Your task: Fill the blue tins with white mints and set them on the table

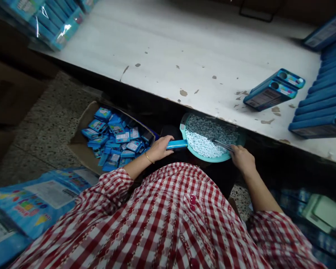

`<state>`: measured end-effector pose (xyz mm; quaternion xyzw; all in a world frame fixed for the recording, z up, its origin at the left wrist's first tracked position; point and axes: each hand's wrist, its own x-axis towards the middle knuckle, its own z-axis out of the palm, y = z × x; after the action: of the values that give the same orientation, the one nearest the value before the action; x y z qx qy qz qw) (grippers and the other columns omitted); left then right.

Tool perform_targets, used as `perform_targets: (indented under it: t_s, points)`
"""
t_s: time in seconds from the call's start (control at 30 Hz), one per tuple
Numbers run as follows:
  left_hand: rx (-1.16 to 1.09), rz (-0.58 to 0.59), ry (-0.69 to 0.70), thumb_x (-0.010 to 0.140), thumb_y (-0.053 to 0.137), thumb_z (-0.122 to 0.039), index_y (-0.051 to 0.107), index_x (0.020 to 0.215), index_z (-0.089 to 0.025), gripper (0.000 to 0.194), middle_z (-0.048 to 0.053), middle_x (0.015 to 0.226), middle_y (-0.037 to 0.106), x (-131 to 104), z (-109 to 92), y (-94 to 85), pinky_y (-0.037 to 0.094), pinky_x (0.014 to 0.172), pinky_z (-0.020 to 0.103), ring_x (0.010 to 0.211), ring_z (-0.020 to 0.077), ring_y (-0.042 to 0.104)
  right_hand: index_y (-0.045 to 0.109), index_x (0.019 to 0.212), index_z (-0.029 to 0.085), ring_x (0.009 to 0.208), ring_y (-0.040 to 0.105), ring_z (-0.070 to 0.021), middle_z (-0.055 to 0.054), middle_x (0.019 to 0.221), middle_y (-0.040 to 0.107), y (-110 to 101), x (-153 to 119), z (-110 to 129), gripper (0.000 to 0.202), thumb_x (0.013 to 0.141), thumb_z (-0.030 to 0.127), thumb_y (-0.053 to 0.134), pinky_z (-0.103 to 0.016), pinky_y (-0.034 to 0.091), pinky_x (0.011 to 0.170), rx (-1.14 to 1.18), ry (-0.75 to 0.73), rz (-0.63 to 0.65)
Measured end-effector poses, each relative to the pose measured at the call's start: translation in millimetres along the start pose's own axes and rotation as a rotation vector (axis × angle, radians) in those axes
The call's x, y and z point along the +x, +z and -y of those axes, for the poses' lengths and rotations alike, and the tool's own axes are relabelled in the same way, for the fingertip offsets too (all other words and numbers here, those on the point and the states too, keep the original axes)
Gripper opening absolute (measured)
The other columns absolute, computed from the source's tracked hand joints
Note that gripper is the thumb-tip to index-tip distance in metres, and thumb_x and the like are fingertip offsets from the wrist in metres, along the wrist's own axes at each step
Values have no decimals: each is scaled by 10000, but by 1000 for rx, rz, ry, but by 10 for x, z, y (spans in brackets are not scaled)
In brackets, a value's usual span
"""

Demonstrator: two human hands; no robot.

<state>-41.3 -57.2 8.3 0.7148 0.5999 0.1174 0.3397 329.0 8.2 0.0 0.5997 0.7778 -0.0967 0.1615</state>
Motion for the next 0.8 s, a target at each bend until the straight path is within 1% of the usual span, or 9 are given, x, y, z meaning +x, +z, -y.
perform_targets:
  t_s: [0.13, 0.2, 0.27, 0.37, 0.43, 0.5, 0.57, 0.67, 0.8]
  points:
    - [-143, -32, -14, 756, 599, -244, 435, 1254, -184, 527, 98, 1169, 573, -23, 6, -15, 492, 892, 380, 1014, 235, 604, 592, 1196, 168, 908, 614, -214, -140, 1056, 651, 232, 352, 347, 362, 885, 273, 438, -302, 465, 753, 148, -15, 32]
    - [-216, -37, -45, 822, 533, -295, 493, 1242, -205, 431, 82, 1169, 584, -17, -4, -46, 498, 902, 364, 1025, 218, 609, 599, 1185, 161, 891, 622, -198, -132, 1031, 670, 348, 535, 529, 359, 875, 275, 458, -292, 459, 771, 264, 27, 35]
    - [-259, -22, -93, 858, 491, -356, 585, 1157, -219, 342, 90, 1183, 580, -2, -8, -65, 518, 874, 358, 1019, 215, 620, 602, 1186, 161, 906, 624, -201, -127, 1024, 679, 433, 671, 638, 368, 860, 270, 473, -302, 453, 801, 394, 77, 19]
    - [-257, 68, -48, 730, 669, -437, 628, 1093, -213, 428, 140, 1352, 472, 9, 13, -56, 495, 925, 393, 1163, 279, 555, 616, 1170, 137, 987, 601, -220, -136, 1091, 664, 505, 768, 642, 388, 811, 244, 513, -335, 430, 877, 633, 82, 15]
    - [-251, 156, 57, 602, 785, -401, 603, 1127, -209, 588, 166, 1448, 364, -2, 38, -27, 432, 1005, 417, 1285, 312, 445, 618, 1153, 100, 1013, 587, -219, -145, 1123, 652, 527, 777, 586, 404, 783, 239, 531, -337, 421, 902, 747, 53, 15]
    - [-255, 199, 129, 590, 802, -338, 564, 1171, -200, 643, 181, 1478, 314, -20, 56, 7, 394, 1041, 423, 1326, 303, 395, 613, 1140, 63, 988, 590, -205, -149, 1112, 652, 531, 756, 528, 422, 768, 247, 536, -321, 430, 891, 821, 31, 6]
    - [-255, 151, 150, 643, 767, -294, 545, 1179, -191, 589, 180, 1465, 341, -32, 54, 27, 376, 1059, 423, 1326, 278, 401, 611, 1119, 46, 925, 597, -195, -139, 1056, 665, 518, 712, 474, 431, 753, 262, 539, -319, 446, 858, 908, 21, -12]
    - [-275, -17, 159, 681, 739, -309, 559, 1136, -178, 507, 156, 1364, 486, -5, -13, 8, 378, 1060, 422, 1271, 260, 472, 623, 1076, 67, 821, 588, -186, -95, 937, 677, 460, 607, 379, 420, 717, 276, 561, -344, 458, 812, 1040, -1, -46]
    - [-350, -158, 188, 703, 714, -299, 564, 1131, -168, 472, 103, 1150, 624, 207, -208, -34, 486, 932, 375, 1046, 232, 616, 638, 1028, 108, 766, 577, -175, -55, 853, 668, 276, 421, 194, 397, 683, 299, 592, -351, 459, 789, 1114, -47, -68]
